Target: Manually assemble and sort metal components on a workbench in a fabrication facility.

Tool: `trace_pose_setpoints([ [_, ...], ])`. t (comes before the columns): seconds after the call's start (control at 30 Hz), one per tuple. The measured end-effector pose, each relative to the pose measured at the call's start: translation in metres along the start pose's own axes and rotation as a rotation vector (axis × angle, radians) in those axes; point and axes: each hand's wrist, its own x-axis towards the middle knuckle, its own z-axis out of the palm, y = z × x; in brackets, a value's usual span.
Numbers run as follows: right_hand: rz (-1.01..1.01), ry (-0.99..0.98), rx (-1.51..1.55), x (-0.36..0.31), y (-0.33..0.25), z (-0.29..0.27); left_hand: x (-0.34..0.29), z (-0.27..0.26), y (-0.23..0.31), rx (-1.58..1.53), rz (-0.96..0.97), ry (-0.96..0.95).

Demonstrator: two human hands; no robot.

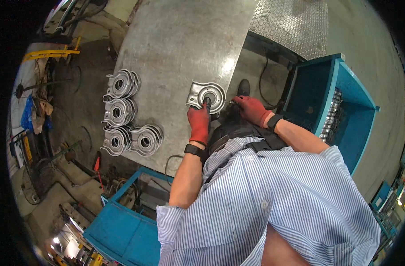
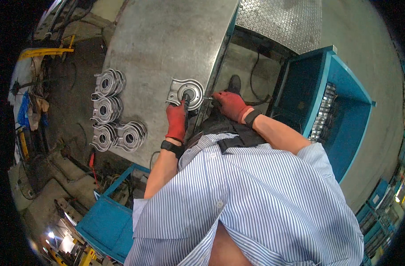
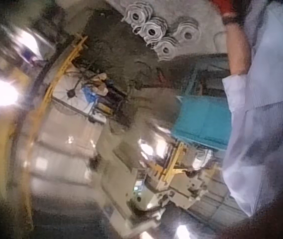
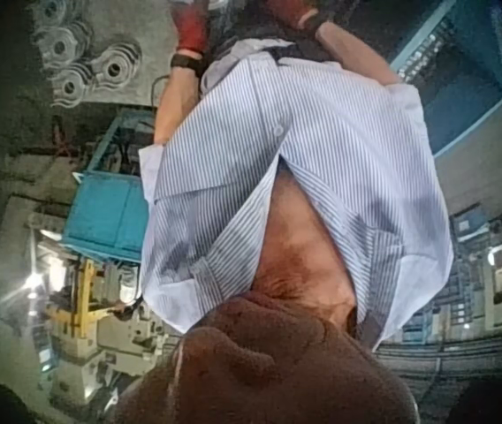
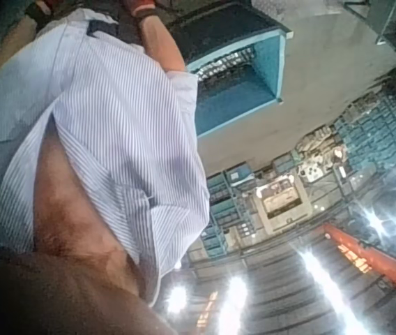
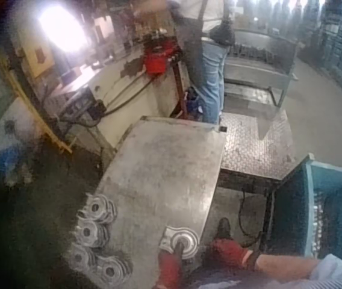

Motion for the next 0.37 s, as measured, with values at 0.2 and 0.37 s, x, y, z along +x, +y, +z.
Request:
trace_pose_setpoints([
  [0.2, 0.007, -0.027, -0.039, 0.002, -0.013, -0.011, -0.002, -0.004, 0.004, 0.039, 0.010, -0.021],
  [0.37, -0.036, -0.079, 0.001, 0.014, -0.028, -0.010, 0.007, 0.013, -0.031, -0.016, 0.088, 0.070],
])
